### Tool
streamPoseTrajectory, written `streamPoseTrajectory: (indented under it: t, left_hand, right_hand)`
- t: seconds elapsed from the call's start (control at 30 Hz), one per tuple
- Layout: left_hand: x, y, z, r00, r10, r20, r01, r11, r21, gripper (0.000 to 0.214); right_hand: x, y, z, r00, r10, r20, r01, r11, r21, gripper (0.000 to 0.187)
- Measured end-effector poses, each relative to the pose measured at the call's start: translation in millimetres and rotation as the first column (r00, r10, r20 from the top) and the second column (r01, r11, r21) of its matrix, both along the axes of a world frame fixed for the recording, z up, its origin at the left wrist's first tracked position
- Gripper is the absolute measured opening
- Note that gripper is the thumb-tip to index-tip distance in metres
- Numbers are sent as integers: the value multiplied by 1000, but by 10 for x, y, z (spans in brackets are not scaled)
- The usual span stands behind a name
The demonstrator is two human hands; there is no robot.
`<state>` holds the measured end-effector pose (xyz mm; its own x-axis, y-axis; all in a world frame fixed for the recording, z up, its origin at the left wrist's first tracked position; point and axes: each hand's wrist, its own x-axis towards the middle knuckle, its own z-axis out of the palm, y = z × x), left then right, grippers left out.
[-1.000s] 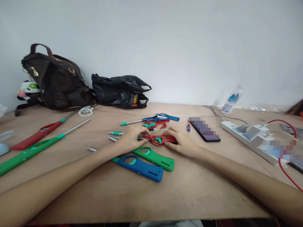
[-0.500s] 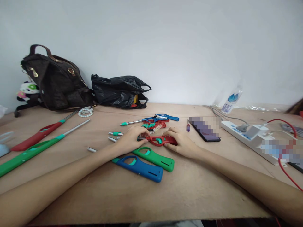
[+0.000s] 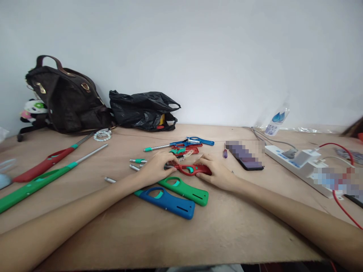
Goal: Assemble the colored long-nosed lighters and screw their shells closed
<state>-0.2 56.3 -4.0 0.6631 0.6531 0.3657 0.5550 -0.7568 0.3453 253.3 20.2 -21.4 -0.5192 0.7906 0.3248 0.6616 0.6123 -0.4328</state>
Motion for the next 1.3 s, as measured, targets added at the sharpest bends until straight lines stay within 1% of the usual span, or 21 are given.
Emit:
streamPoseTrajectory:
  t: [0.17, 0.27, 0.4, 0.53, 0.63, 0.7, 0.8, 0.9, 1.0, 1.03, 1.1, 1.2, 1.3]
  left_hand:
    - [5, -10, 8, 1000, -26, -6, 26, 999, 34, 9]
    - [15, -12, 10, 999, -24, -25, 26, 998, 56, 7]
    - [24, -6, 15, 997, -24, -74, 29, 997, 77, 10]
    - [31, 2, 27, 991, -13, -131, 26, 995, 97, 7]
    - [38, -7, 38, 988, -7, -157, 22, 995, 94, 5]
    - [41, -21, 45, 988, 2, -153, 11, 996, 83, 4]
    - [40, -46, 51, 994, 21, -106, -15, 998, 58, 2]
    - [39, -56, 50, 998, 23, -64, -21, 999, 35, 8]
    - [44, -55, 46, 998, 3, -62, 0, 999, 53, 15]
    - [47, -55, 46, 998, -6, -68, 11, 998, 68, 16]
    - [51, -63, 48, 997, -19, -77, 27, 995, 101, 18]
    - [50, -84, 60, 998, -25, -59, 33, 991, 133, 19]
    - [38, -99, 73, 999, -8, -38, 13, 992, 128, 18]
  right_hand:
    - [0, 6, 7, 1000, 20, -15, -20, 1000, -9, 20]
    - [9, 35, -13, 998, 24, -60, -27, 998, -50, 18]
    - [24, 75, -38, 995, -7, -103, -4, 995, -103, 19]
    - [33, 97, -33, 996, -33, -85, 20, 989, -148, 21]
    - [28, 99, -20, 997, -61, -47, 53, 986, -161, 19]
    - [20, 82, -3, 997, -66, -38, 60, 986, -153, 14]
    - [11, 35, 41, 996, -71, -56, 63, 989, -133, 9]
    - [31, 5, 98, 995, -67, -69, 52, 978, -201, 14]
    - [74, 15, 146, 999, -40, 11, 42, 962, -268, 15]
    - [87, 21, 158, 998, -36, 51, 48, 963, -265, 16]
    - [105, 26, 173, 992, -49, 112, 73, 973, -219, 17]
    - [104, 10, 182, 986, -74, 146, 91, 990, -109, 15]
    - [85, -22, 189, 979, -93, 179, 96, 995, -7, 17]
